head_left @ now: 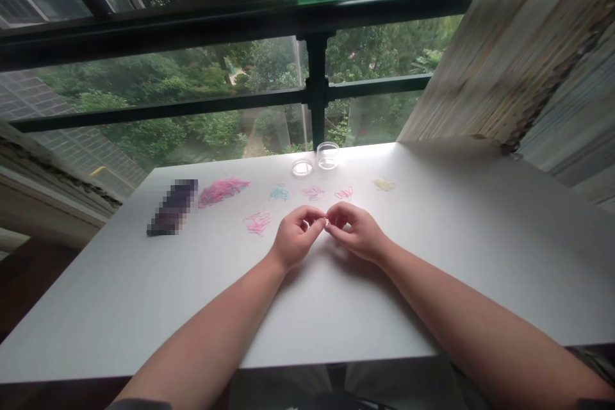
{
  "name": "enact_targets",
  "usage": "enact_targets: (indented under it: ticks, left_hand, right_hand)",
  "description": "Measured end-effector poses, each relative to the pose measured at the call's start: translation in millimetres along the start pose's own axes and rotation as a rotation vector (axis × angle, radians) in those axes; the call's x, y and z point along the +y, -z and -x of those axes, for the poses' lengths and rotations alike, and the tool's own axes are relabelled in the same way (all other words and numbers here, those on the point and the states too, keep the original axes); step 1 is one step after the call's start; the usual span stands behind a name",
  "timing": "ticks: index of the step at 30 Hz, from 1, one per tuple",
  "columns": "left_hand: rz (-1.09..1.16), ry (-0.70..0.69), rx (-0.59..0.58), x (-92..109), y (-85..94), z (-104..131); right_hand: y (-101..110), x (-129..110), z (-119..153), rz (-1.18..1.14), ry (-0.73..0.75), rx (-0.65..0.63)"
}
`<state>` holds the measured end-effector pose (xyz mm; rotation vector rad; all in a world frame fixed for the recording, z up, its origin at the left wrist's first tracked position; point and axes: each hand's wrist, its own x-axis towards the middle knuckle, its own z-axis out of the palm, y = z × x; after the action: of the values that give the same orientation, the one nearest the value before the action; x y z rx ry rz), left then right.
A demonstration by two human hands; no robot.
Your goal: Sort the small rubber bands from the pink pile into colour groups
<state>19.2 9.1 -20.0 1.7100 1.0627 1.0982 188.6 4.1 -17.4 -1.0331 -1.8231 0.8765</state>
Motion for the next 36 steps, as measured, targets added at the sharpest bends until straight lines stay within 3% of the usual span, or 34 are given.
enact_targets:
  ticks: [22, 36]
  left_hand:
    - [-0.055, -0.020, -0.035, 3.5, -0.1, 2.1]
    - [-0.065, 0.002, 0.015, -0.3, 2.2, 0.7]
  right_hand:
    - [1.6, 0.0, -0.4, 0.029, 0.002, 0.018]
    - [2.8, 0.3, -0.2, 0.020, -0.009, 0.037]
